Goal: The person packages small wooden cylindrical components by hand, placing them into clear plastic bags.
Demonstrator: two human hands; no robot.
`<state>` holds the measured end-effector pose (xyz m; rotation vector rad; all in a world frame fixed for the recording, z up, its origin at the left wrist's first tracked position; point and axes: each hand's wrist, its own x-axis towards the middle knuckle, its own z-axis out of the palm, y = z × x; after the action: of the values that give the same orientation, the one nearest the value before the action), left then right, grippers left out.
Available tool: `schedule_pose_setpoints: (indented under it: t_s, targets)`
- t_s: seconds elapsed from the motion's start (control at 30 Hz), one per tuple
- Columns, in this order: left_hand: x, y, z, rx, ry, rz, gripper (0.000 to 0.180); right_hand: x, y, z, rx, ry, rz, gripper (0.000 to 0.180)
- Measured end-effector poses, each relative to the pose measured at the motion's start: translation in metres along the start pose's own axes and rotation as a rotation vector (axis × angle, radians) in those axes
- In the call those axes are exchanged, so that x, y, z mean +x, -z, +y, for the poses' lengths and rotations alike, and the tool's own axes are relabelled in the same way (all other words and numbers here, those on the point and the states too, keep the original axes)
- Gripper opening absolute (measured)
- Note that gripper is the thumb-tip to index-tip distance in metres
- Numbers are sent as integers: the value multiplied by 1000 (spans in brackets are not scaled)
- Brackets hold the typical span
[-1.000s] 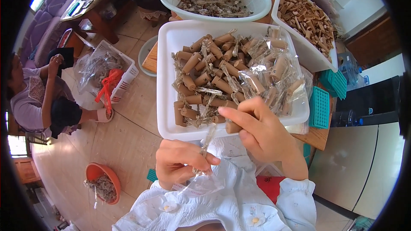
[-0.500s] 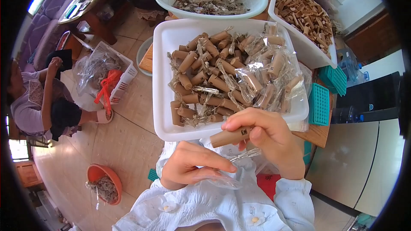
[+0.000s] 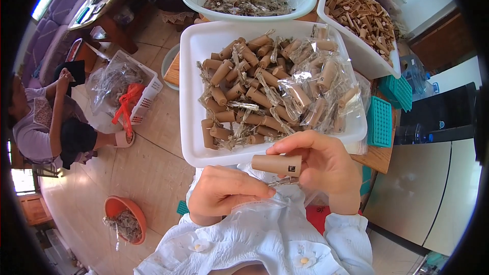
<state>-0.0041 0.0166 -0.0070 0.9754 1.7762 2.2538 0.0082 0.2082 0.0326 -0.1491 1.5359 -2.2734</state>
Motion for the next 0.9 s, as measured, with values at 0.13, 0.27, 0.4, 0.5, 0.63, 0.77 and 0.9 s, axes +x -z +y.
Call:
schedule_pose_setpoints:
  t_s: [0.13,0.27,0.4,0.5,0.63,0.77,0.9]
  targets:
    - [-2,2,-3,43,5,-8,12,1,2,8,-141,112,-20,28]
    - [-3,0,-2,182,37,23,10,4,3,10,-519,289,-30,23]
    - [-6,7,-2,187,80,-39,13,-3,-5,5,-277,46,91,22]
    - [-5,3,4,127,220,25,12,-3,-3,12,-260,122,107,25]
    - [-5,-4,4,118,223,127,14,1,3,22,-290,276,143,33]
    - [-10,1,3,111,206,114,33,-9,9,5,-467,349,384,37]
    - [-9,-1,4,103,209,98,38,-27,11,-6,-717,799,524,33]
